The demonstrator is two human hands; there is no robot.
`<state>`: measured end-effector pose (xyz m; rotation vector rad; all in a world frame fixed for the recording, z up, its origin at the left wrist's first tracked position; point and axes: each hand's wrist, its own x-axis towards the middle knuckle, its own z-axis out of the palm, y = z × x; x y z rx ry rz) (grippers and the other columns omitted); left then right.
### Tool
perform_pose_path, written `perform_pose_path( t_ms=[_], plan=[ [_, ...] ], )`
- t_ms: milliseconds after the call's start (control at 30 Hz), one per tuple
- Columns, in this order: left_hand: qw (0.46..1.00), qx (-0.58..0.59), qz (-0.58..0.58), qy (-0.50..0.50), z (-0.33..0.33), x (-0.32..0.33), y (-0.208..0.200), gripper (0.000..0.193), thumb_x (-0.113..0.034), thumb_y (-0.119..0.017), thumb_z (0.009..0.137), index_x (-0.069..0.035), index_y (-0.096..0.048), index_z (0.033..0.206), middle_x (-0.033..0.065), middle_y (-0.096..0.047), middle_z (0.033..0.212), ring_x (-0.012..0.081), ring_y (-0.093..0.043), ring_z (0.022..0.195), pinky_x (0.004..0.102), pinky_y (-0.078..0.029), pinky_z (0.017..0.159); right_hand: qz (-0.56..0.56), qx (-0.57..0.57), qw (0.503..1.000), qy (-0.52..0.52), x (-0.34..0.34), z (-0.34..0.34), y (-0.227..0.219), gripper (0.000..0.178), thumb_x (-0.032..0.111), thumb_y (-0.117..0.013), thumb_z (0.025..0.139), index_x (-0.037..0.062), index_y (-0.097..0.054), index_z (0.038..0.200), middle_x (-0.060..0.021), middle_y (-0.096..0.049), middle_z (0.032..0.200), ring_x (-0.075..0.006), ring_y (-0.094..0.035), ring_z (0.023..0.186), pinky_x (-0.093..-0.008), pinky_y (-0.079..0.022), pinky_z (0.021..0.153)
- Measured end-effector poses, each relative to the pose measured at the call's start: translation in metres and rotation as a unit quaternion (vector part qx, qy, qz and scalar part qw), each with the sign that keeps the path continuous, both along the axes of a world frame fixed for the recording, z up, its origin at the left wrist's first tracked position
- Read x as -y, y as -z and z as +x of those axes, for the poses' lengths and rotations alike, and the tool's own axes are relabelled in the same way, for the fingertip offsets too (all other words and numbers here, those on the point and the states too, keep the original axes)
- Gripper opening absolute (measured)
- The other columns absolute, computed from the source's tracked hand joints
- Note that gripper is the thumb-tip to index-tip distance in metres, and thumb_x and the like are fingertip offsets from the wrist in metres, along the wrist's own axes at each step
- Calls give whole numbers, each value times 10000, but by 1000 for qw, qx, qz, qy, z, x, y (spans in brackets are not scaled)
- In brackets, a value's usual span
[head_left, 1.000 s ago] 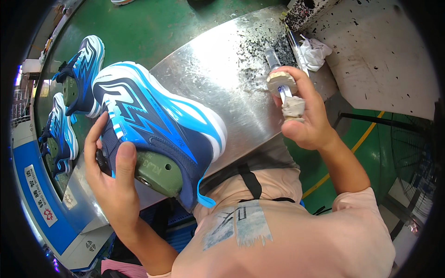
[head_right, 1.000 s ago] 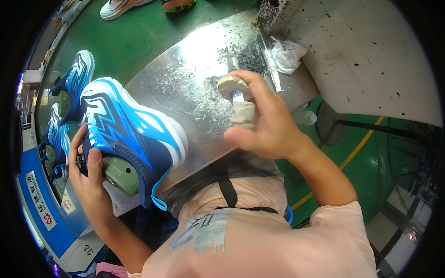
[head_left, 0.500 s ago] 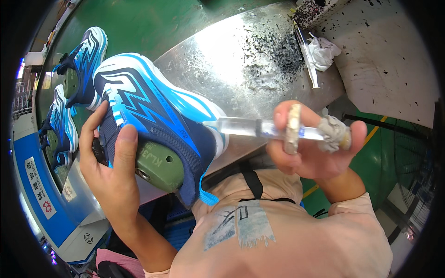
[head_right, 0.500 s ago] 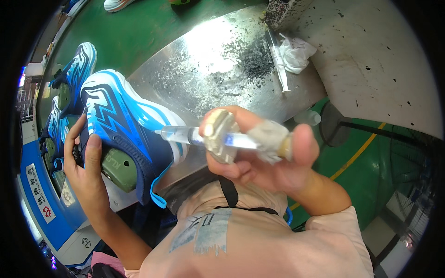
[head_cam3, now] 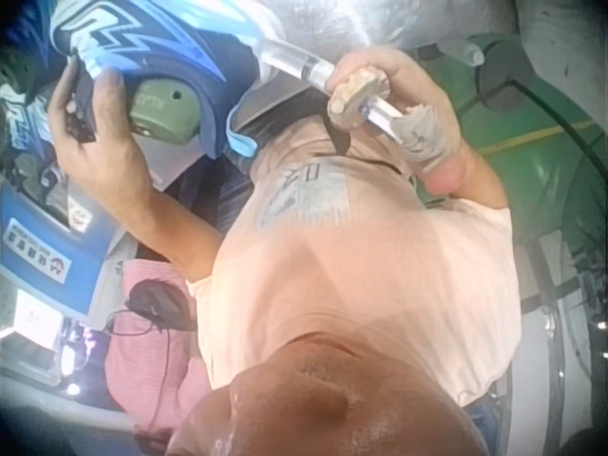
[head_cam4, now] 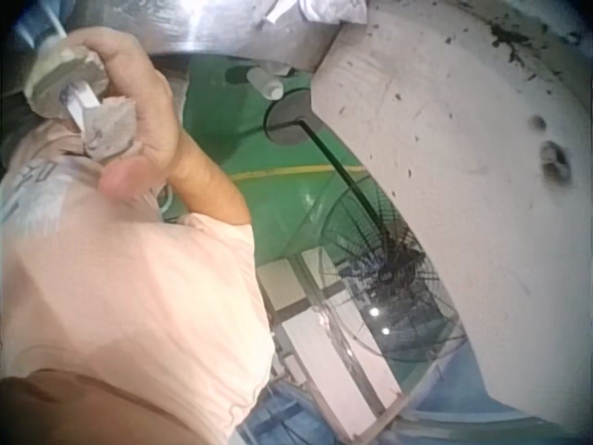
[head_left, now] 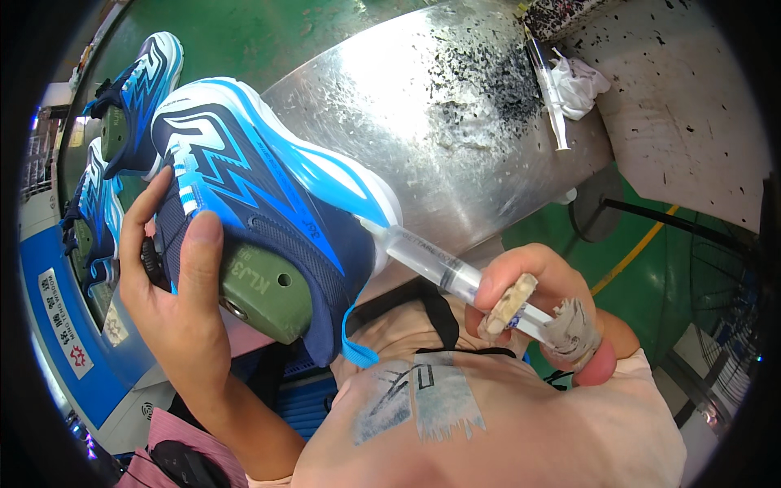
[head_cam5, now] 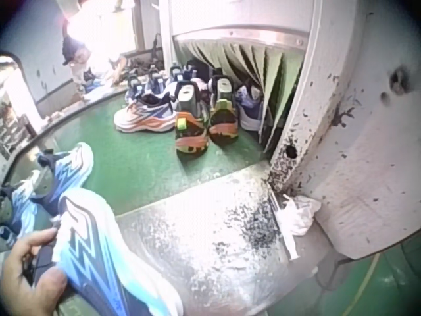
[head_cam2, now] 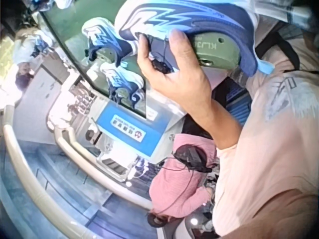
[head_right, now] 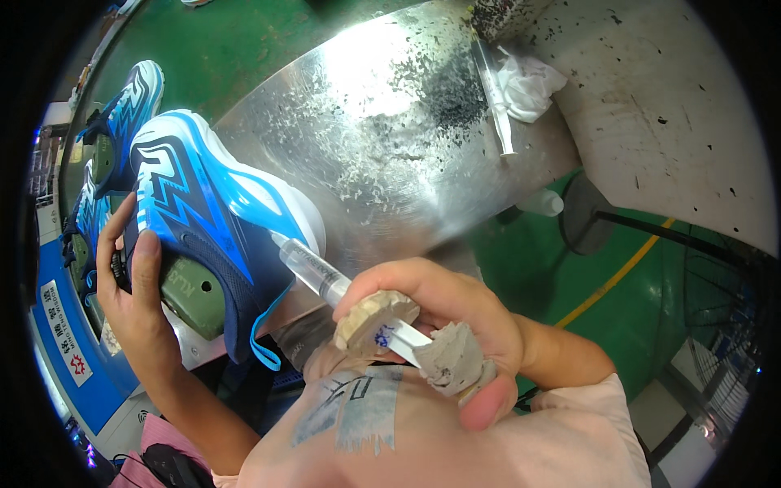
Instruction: The person applies adhesive to the seams and soles of shoes using a syringe while sitting at a workstation. They pick up shoes from a conveyor belt or from their lap and place the finished ones back onto the belt.
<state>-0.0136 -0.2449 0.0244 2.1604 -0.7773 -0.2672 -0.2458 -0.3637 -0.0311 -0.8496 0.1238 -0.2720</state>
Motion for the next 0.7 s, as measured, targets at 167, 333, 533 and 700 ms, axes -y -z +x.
perform_pose_path(
  t_ms=[167,333,533,700],
  plan=[
    [998,-18,-23,-49,-7,-14,6,538,-232,-618,806,-28,-426,1265,132,-498,1135,179,-514,981,277,-404,863,-49,-12,997,52,19,-15,-5,909,598,-684,570,27,-368,1203,-89,-478,947,-108,-446,761,-216,-358,601],
    [914,-285,-251,-145,-8,-24,6,685,-89,-649,697,42,-341,1295,164,-498,1172,242,-520,1055,327,-385,934,-78,32,987,137,54,-12,-2,876,502,-773,583,42,-367,1207,-103,-490,998,-118,-480,797,-229,-394,631],
    [983,-112,-140,-25,90,97,-30,479,-104,-678,704,2,-510,1140,130,-588,986,185,-593,821,273,-484,723,-187,-20,977,102,59,12,26,903,391,-823,598,23,-331,1259,-82,-429,1144,-144,-471,995,-292,-433,847],
    [952,157,258,-58,158,234,-19,594,-343,-616,637,-110,-513,1173,165,-574,1135,319,-523,1098,375,-415,913,-204,-163,963,58,57,14,18,878,384,-829,590,31,-346,1232,-68,-484,1058,-124,-510,902,-259,-443,767]
  ],
)
